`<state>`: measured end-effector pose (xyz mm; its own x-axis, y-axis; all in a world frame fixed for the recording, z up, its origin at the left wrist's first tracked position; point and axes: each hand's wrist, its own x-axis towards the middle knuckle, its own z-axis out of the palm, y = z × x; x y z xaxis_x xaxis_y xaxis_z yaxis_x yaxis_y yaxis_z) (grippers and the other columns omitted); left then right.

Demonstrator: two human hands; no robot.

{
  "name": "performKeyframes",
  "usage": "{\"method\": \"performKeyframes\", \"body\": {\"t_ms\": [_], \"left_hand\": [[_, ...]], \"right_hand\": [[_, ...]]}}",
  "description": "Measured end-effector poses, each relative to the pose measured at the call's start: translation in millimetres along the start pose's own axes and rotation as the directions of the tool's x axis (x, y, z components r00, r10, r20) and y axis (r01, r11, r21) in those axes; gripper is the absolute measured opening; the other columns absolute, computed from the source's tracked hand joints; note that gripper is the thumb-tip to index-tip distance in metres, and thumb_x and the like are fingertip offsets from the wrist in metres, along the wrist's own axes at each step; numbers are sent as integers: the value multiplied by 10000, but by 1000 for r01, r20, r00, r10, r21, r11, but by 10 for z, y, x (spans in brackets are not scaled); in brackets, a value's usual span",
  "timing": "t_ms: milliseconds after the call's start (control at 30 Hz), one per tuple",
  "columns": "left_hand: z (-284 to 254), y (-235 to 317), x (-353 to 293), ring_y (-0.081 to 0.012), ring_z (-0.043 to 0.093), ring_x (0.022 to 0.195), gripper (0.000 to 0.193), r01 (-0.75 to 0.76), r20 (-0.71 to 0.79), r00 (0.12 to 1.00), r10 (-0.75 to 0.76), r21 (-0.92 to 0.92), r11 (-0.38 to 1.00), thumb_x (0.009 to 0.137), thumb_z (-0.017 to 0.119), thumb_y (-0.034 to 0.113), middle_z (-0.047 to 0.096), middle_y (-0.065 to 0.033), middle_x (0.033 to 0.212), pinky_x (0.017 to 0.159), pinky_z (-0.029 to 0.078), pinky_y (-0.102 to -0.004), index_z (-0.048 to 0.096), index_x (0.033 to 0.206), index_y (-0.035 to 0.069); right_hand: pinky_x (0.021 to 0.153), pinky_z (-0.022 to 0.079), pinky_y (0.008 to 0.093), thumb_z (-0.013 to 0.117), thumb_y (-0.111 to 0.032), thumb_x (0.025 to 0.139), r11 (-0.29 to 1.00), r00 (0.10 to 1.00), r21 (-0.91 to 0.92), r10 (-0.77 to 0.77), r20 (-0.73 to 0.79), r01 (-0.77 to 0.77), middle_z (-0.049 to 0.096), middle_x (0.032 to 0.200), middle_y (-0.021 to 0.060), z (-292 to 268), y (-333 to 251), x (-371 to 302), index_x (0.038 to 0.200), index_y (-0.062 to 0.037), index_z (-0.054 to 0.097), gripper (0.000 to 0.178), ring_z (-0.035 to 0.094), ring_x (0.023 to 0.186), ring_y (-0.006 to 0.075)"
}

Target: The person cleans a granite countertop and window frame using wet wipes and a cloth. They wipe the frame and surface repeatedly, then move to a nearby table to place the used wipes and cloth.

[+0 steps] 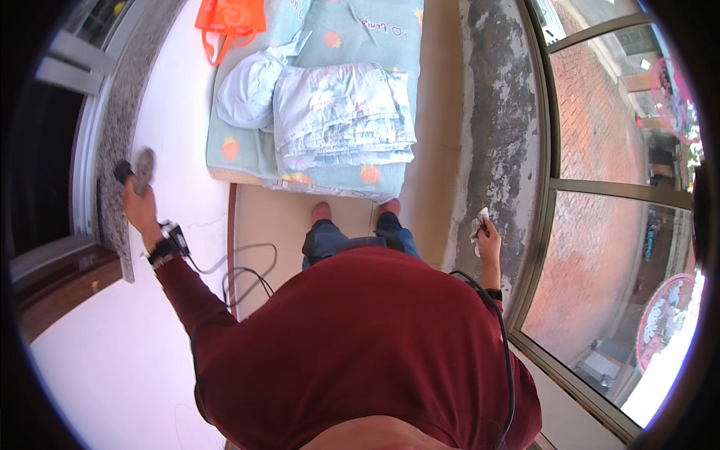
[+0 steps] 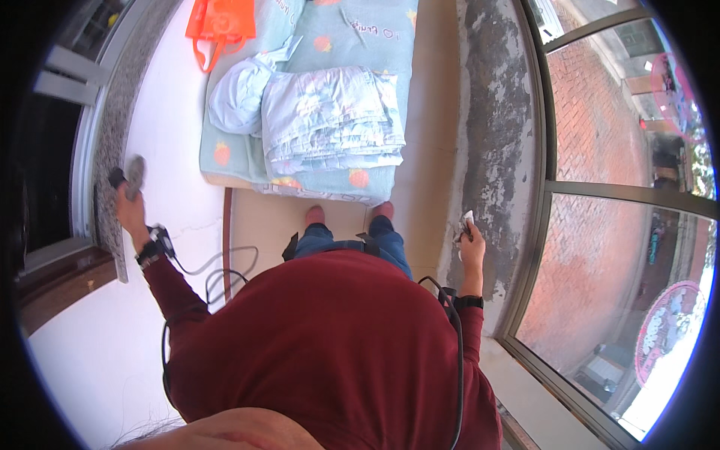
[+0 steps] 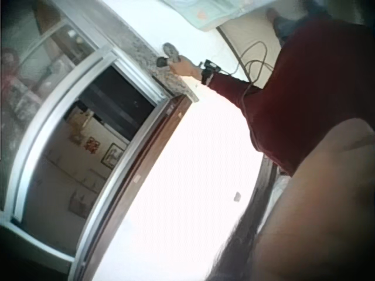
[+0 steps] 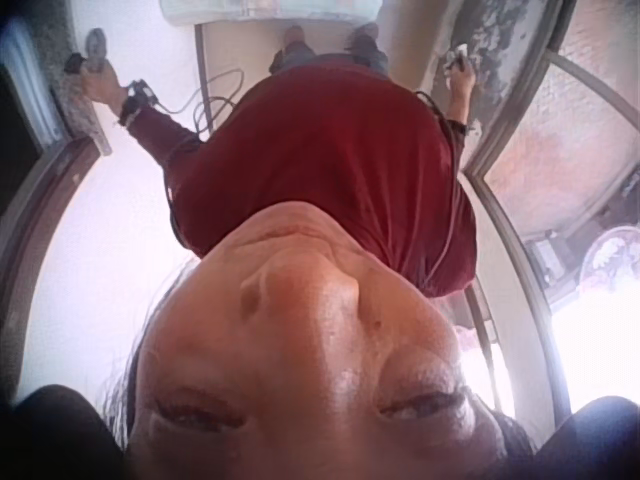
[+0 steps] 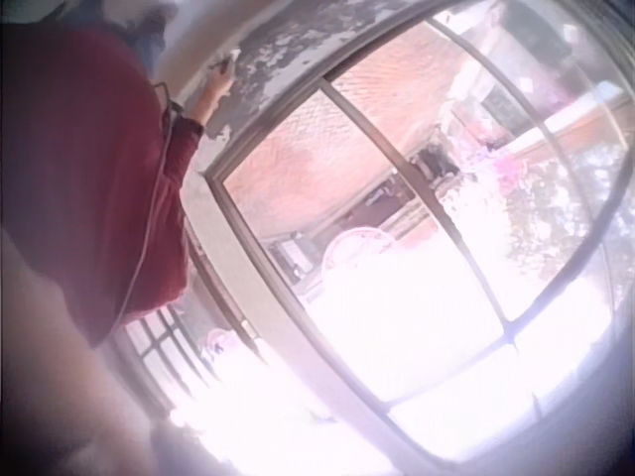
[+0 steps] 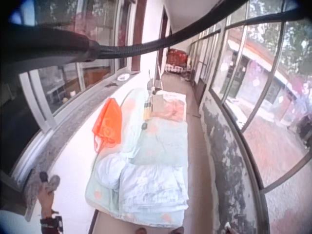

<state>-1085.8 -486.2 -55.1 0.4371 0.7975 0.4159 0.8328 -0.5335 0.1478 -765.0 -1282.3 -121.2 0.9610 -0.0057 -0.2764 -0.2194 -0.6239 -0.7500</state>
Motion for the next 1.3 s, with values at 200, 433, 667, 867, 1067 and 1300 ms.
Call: {"method": "performKeyframes", "body": {"t_ms": [200,433,667,867,1067,1300], "left_hand": [[203,915,-1435,-212,591,999,488,354,384,910,-156,-525,774,769,663,105,625,-127,1108,868,483,-324,561,1237,17],[-17,2765,-2786,-234,589,965,449,728,544,674,-500,-607,320,801,635,95,599,-130,1117,835,482,-325,538,1226,-8],[-360,4397,-2830,-223,604,981,339,605,572,796,-199,-736,304,822,595,80,608,-101,1071,844,487,-318,550,1154,24],[-79,5071,-2215,-198,592,951,361,627,597,775,-205,-767,137,797,602,2,614,-77,1056,852,471,-310,551,1154,-6],[455,5417,-2056,-199,595,940,439,642,590,723,-358,-766,35,746,642,-12,620,-81,1056,836,476,-306,555,1176,9],[1506,6439,-833,-189,604,942,468,598,552,765,-332,-800,48,745,657,7,628,-90,1058,834,481,-299,547,1201,7]], "right_hand": [[784,525,276,461,5,881,634,978,745,157,137,-206,619,1145,78,-220,-138,720,1307,5,499,427,620,995,159],[875,492,378,463,-126,936,242,906,937,-281,317,-253,595,1222,108,-801,-515,2241,1332,-31,479,408,597,1060,242],[779,514,314,435,-113,934,306,897,921,-293,331,-240,614,1193,89,-1287,-157,3066,1326,-42,480,401,620,1011,186],[814,544,387,438,-51,929,296,898,869,-73,434,-396,634,1103,109,-1119,281,3485,1259,-13,524,343,636,973,223],[694,540,336,471,-63,938,400,878,800,24,478,-447,650,1035,78,-984,203,4375,1231,-39,555,306,641,880,197],[750,557,401,478,-58,925,489,925,804,14,379,-337,650,1041,117,-1283,-454,5634,1207,-13,556,296,651,906,251]]}}
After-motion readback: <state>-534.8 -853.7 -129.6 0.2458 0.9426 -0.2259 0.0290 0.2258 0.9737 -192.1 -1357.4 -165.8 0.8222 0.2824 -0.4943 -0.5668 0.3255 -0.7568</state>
